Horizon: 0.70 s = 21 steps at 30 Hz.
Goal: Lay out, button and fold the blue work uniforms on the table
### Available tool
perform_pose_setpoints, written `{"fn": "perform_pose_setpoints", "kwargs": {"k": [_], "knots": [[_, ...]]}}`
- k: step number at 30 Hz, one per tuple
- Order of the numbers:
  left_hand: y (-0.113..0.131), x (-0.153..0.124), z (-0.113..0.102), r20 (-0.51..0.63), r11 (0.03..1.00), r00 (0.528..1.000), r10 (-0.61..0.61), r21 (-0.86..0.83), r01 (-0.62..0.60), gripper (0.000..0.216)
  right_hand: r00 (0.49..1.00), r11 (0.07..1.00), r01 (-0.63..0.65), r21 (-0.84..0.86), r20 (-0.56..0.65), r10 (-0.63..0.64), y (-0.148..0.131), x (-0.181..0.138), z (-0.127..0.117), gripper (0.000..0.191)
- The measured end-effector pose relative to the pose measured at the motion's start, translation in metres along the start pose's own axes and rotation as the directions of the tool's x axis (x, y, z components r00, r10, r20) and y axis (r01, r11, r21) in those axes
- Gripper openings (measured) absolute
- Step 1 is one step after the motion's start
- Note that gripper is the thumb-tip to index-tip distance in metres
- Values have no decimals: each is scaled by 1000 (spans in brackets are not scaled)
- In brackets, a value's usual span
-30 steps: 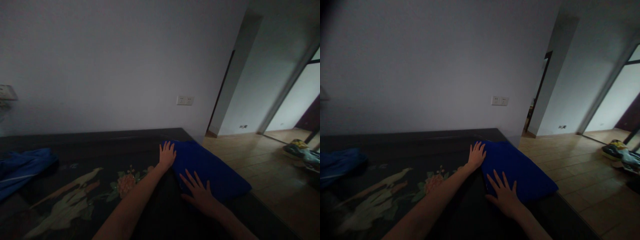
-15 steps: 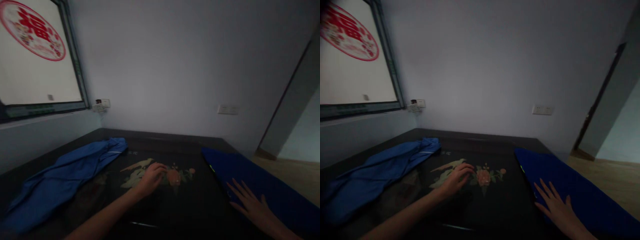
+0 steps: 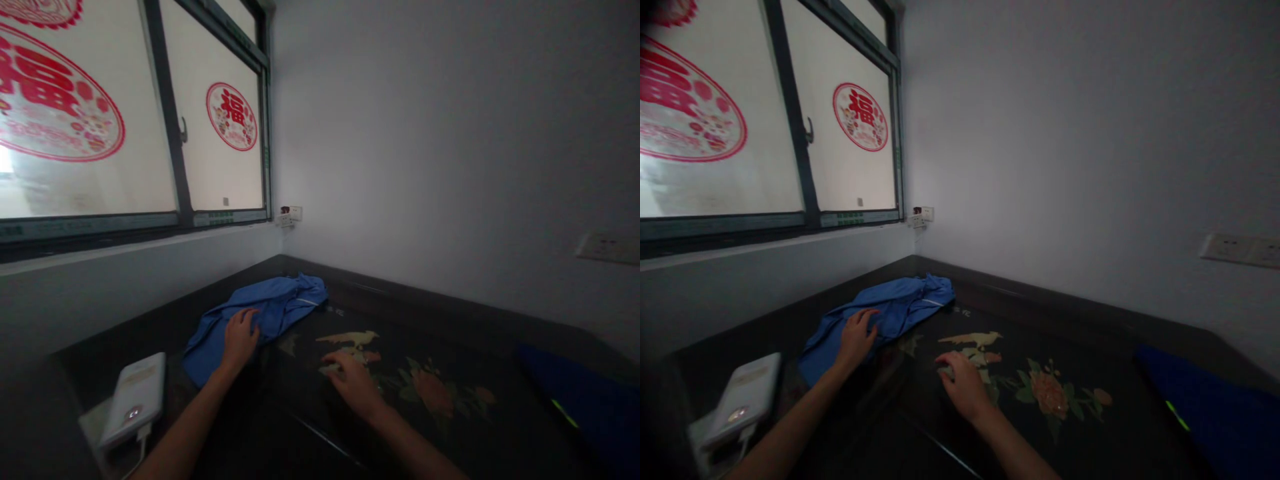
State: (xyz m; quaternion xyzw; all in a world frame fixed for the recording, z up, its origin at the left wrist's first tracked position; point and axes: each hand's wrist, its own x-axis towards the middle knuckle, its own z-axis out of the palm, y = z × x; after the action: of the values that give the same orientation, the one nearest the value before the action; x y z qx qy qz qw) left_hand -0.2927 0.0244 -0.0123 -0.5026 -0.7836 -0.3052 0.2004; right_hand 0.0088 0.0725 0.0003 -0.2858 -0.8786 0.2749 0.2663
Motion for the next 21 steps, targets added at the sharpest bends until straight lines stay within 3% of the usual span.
{"fn": "perform_pose_setpoints", "kwargs": {"k": [5,11,16,21], "knots": [[-13,0,7,36,975,985,-170,147,163,47,988,998,62,-20,-139,-64,18,95,49,40],[-21,-2,19,90,933,934,-345,146,330,68,974,985,-120,-121,-207,93,43,178,76,56],[-20,-4,23,131,922,921,-368,178,343,70,958,937,-275,-218,-139,249,51,219,91,63],[-18,-3,19,200,927,911,-360,182,327,55,962,864,-269,-425,-73,264,53,229,96,66]]}}
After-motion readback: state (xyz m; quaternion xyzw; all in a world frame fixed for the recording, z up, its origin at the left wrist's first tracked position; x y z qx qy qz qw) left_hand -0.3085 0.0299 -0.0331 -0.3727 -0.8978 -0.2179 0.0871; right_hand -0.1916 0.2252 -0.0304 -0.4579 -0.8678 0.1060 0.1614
